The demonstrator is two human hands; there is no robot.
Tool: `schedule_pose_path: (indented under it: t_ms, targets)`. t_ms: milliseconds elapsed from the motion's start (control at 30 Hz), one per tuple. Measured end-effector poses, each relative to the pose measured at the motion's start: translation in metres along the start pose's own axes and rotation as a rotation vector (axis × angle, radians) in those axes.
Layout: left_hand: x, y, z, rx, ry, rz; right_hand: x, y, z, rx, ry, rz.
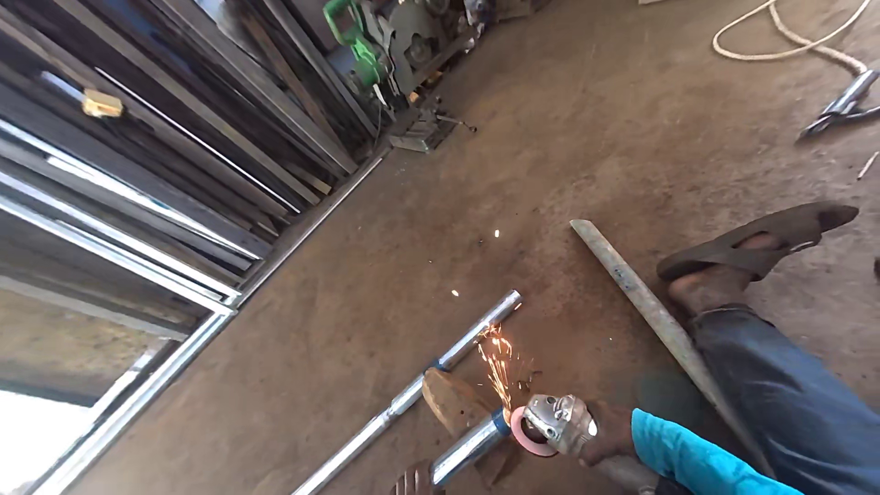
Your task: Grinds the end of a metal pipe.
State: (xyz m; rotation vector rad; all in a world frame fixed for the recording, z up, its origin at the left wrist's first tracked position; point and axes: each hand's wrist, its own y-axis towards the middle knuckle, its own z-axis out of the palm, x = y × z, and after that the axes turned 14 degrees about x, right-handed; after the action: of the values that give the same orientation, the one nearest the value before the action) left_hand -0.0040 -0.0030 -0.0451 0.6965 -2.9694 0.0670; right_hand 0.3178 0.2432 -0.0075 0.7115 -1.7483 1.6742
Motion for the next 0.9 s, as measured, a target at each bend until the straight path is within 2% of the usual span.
schedule_pose_path:
  t_ms: [100, 267, 433, 600, 700, 800, 900]
  targets:
    - [-0.003, 0.002, -0.007, 0.060, -0.026, -0.019, 0.005, 0.001, -0.001, 0.013, 0.015, -0.025]
    - [-0.001, 0.002, -0.003, 0.028, -0.021, -0.003, -0.002, 0.000, -0.005, 0.003, -0.025, -0.013]
    - [-0.003, 0.003, -0.014, 0.152, -0.053, -0.052, 0.007, 0.001, -0.004, -0.001, -0.019, -0.054]
    - [-0.003, 0.003, -0.011, 0.093, -0.035, -0.024, 0.008, -0.003, -0.006, 0.023, -0.071, 0.026]
    - [-0.004, 0.004, -0.014, 0.119, -0.038, -0.035, 0.012, -0.002, -0.001, 0.000, -0.056, -0.030]
    - [-0.003, 0.004, -0.014, 0.119, -0.040, -0.034, -0.002, 0.001, 0.005, -0.012, -0.033, -0.078]
    - [-0.002, 0.004, -0.009, 0.099, -0.045, -0.035, 0.001, -0.004, 0.008, 0.001, -0.008, -0.055]
